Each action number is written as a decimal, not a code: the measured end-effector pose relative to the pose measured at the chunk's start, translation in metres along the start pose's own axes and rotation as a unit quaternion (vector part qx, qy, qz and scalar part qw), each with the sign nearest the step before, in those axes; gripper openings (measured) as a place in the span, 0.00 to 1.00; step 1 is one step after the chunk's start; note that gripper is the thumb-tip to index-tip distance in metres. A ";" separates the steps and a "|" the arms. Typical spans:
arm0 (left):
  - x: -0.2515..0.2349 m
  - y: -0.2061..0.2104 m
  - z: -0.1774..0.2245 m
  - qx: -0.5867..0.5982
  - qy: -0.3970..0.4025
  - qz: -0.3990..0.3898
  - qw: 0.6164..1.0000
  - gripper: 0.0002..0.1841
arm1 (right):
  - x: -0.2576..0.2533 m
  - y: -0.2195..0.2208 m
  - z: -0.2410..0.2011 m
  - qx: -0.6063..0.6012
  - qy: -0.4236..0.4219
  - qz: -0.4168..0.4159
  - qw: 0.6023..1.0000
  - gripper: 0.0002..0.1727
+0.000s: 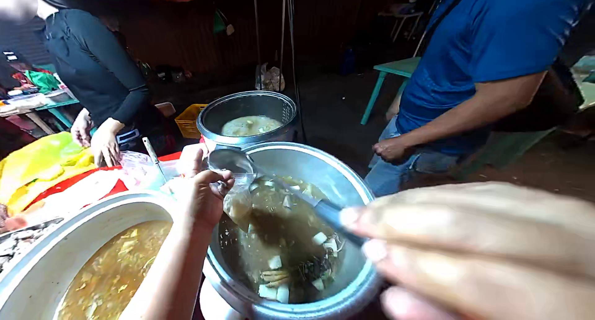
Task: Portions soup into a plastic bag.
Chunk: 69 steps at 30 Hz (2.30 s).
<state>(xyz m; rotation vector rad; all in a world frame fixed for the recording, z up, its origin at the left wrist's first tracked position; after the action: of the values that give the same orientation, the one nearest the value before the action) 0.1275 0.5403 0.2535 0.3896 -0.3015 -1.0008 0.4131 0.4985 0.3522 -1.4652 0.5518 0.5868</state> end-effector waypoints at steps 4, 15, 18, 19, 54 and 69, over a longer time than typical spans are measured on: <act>0.001 -0.009 0.005 -0.013 0.002 -0.007 1.000 0.35 | 0.036 -0.007 0.030 -0.009 0.113 0.147 0.983 0.14; 0.020 -0.013 0.058 -0.019 0.044 -0.021 0.999 0.30 | 0.117 0.117 0.099 0.003 0.366 0.105 0.925 0.17; 0.025 -0.017 0.066 -0.025 0.052 -0.016 0.998 0.29 | 0.116 0.135 0.106 -0.090 0.462 0.170 0.866 0.12; 0.026 -0.019 0.067 -0.026 0.056 -0.018 0.998 0.30 | 0.117 0.139 0.106 -0.129 0.490 0.186 0.842 0.10; 0.021 -0.018 0.055 -0.016 0.073 -0.099 0.992 0.36 | 0.059 0.035 0.073 -0.360 0.516 0.376 0.680 0.13; 0.025 0.019 -0.004 -0.019 0.021 -0.008 1.000 0.41 | -0.001 -0.023 0.039 -0.156 0.178 0.125 0.964 0.09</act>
<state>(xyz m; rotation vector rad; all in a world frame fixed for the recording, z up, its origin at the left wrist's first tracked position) 0.1560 0.5286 0.2606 0.3788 -0.2427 -1.0104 0.4275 0.5366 0.3715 -1.8313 0.9703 0.6319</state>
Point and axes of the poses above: each hand's wrist, its own x-axis away from the middle knuckle, its own y-axis out of the palm, z = x × y, the point moved 2 cm from there along -x, towards the middle knuckle, and after that the axes turned 6 degrees about -x, right-handed, at the moved point
